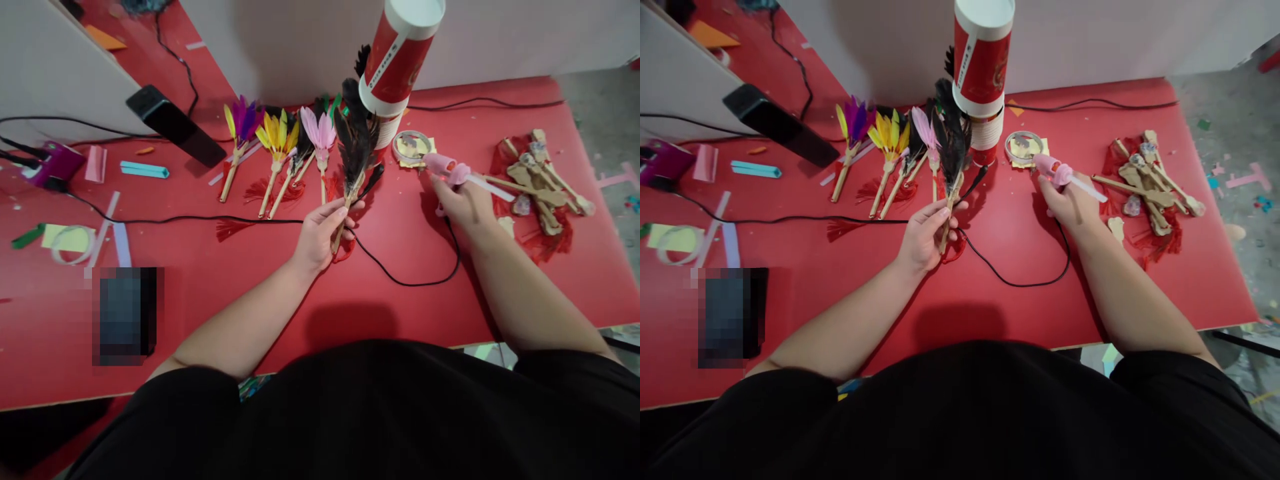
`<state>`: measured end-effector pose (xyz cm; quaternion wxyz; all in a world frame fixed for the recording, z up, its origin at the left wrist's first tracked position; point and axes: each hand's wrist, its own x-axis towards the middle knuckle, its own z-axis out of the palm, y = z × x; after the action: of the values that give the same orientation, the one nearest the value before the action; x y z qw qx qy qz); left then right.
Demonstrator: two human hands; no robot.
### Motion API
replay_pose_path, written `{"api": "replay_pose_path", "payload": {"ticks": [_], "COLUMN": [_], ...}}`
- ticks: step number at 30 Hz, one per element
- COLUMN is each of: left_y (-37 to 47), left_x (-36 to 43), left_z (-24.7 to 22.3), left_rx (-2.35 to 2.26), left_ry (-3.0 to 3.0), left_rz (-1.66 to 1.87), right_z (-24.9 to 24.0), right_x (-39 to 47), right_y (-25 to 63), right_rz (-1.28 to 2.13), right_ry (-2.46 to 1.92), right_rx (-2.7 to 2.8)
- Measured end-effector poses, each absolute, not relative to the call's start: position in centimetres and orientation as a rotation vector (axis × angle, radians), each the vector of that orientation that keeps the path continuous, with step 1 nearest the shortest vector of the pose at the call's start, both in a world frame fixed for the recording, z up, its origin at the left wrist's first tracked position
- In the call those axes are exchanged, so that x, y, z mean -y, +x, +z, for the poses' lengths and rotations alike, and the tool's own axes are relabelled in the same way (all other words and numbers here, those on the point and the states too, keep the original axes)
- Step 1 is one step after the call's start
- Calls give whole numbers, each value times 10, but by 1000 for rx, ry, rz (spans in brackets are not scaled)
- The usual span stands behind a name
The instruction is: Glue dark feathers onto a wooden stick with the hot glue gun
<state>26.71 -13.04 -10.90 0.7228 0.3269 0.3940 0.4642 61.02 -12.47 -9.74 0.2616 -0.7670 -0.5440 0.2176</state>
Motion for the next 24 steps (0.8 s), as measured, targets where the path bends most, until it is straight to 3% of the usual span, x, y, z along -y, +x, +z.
{"api": "replay_pose_path", "payload": {"ticks": [6,8,10,15,24], "left_y": [269,271,274,279,284], "left_x": [128,128,130,139,135], "left_z": [-101,-102,-105,-110,-115], "left_rx": [-823,-795,-771,-769,-846], "left_ry": [589,594,664,927,910], "left_rz": [947,933,922,807,941], "right_z": [-80,-68,-61,-78,-101], "right_x": [160,180,196,178,134], "right_y": [632,630,610,519,513], "right_rz": [321,493,964,1357,1189], "right_ry": [-1756,-1712,-1606,-1326,-1260], "right_rx": [1705,1744,1666,1267,1146]}}
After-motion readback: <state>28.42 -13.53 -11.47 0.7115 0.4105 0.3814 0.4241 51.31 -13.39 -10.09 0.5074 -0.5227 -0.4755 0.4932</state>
